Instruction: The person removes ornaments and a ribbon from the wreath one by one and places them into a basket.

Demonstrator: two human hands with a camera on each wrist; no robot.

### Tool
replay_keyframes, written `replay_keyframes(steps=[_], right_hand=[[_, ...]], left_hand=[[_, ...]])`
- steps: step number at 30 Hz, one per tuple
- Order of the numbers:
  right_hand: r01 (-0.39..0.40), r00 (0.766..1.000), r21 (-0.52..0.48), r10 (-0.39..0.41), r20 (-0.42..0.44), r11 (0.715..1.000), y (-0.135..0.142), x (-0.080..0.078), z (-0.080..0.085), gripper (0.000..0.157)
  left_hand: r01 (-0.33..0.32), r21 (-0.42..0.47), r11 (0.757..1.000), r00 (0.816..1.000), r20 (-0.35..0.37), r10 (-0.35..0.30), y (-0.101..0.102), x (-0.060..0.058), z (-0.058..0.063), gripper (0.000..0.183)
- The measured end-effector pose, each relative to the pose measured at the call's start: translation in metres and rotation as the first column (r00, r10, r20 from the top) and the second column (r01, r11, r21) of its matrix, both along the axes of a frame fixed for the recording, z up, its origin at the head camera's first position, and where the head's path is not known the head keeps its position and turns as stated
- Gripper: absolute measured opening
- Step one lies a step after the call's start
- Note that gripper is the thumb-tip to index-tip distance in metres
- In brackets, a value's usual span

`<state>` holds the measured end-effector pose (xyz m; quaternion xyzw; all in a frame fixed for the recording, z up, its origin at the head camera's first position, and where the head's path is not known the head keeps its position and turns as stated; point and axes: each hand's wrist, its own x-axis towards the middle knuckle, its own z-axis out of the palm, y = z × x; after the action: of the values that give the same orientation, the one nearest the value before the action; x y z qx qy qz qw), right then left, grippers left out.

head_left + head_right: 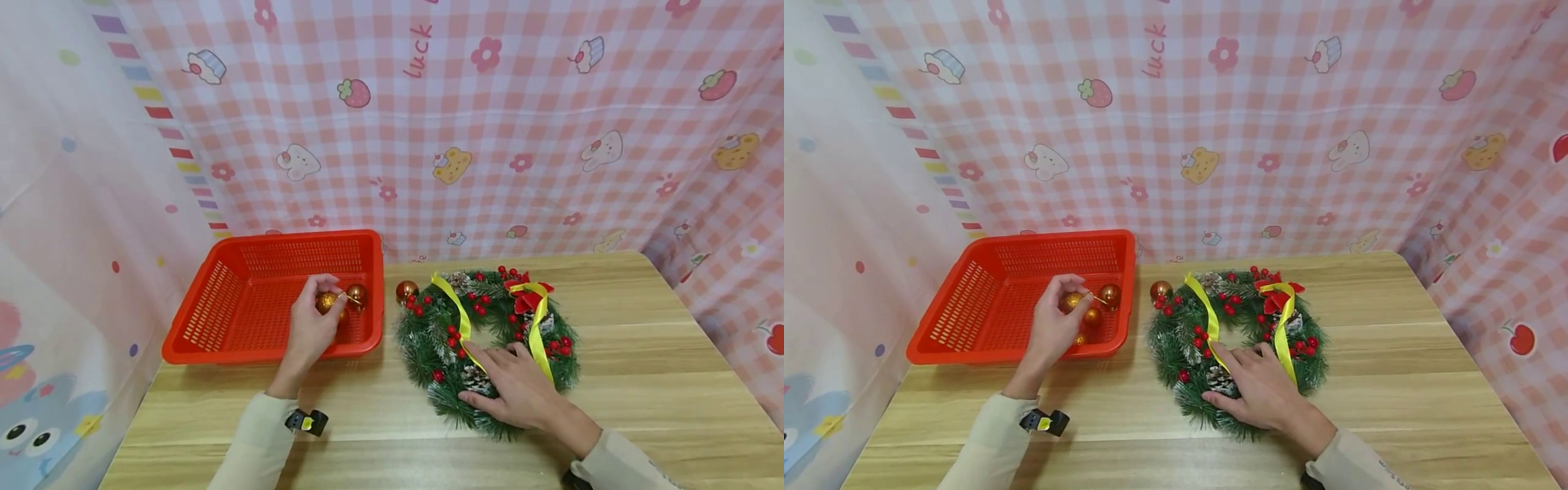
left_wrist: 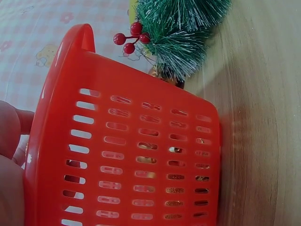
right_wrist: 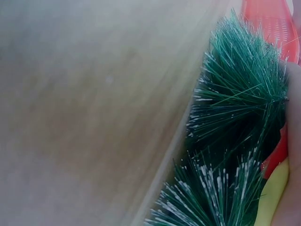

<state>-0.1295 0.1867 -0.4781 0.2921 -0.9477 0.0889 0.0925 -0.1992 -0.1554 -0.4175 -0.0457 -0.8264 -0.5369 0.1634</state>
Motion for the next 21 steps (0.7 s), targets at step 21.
replay_keyframes(steps=[21], right_hand=[[-0.006, 1.000, -0.006, 0.006, -0.004, 1.000, 0.000, 0.000, 0.001, 0.081]], left_hand=[[0.187, -0.211, 0.959, 0.982, 0.047, -0.181, 0.013, 0.001, 0.007, 0.037]])
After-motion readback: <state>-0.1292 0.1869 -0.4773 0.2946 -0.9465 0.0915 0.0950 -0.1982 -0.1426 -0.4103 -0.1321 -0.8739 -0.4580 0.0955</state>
